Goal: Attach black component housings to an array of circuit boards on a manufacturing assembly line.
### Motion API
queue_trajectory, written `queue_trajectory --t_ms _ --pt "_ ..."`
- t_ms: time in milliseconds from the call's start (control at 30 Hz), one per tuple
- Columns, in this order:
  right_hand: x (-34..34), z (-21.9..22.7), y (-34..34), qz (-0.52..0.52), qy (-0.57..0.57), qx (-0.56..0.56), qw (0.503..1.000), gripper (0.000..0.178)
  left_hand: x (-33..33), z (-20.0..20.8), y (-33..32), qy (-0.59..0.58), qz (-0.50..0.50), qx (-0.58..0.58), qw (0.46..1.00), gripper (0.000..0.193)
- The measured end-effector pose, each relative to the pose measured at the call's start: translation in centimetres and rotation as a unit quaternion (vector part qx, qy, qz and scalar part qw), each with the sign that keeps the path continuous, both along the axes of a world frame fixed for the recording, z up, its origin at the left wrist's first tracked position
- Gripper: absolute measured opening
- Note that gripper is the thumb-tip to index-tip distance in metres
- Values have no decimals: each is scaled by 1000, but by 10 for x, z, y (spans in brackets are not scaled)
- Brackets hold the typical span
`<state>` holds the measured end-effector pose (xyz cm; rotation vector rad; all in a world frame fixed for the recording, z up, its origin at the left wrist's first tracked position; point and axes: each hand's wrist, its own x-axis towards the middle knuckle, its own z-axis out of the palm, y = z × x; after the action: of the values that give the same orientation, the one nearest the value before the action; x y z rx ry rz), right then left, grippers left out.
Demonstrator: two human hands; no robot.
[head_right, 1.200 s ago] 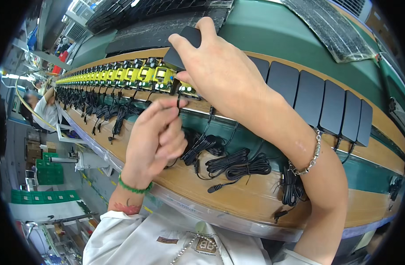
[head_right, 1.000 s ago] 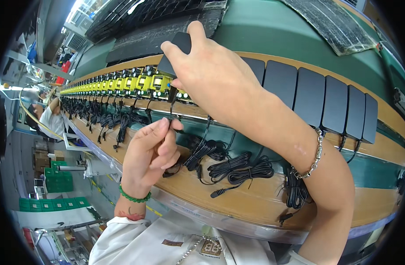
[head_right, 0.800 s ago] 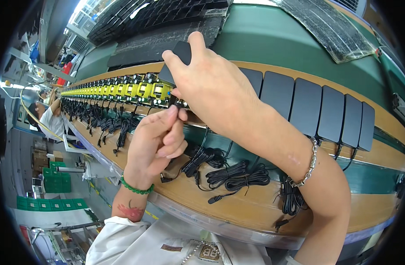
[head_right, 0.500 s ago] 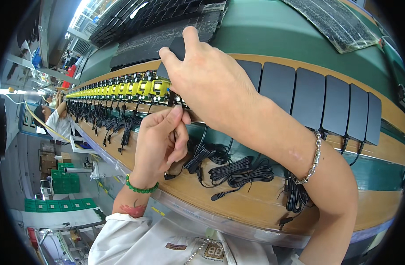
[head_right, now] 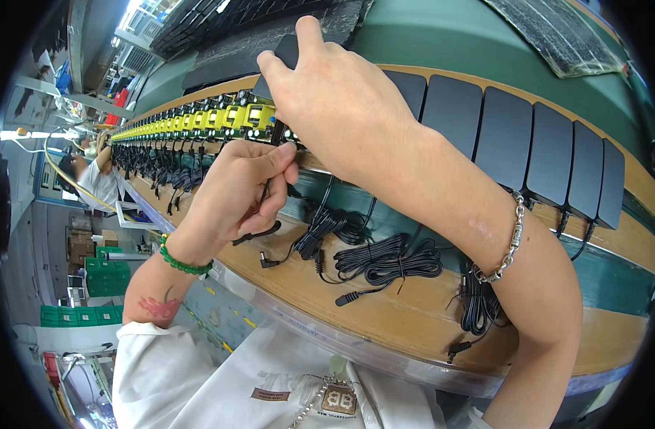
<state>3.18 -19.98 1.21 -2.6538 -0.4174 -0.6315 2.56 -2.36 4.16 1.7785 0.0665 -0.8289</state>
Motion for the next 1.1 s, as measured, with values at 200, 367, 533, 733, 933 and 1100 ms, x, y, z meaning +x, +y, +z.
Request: queue_trajectory --t_ms 200,367,533,733,933,1100 --pt "-7 11 -9 22 15 56 998 62 -6 -6 -2 -33 5 -22 999 37" --pt "-18 20 -8 58 47 1 997 65 -8 -22 9 -15 28 -106 994 36" --pt "-21 25 -7 64 88 -5 994 66 -10 -32 19 3 22 -173 985 34" --pt "-20 41 -4 46 143 -9 989 59 -7 -41 30 -247 -114 -63 960 27" --pt "0 90 31 -61 265 -223 936 45 -8 -32 58 -585 -7 46 809 6" --pt "9 91 38 -4 228 -283 931 45 3 -38 80 -559 1 104 823 6"
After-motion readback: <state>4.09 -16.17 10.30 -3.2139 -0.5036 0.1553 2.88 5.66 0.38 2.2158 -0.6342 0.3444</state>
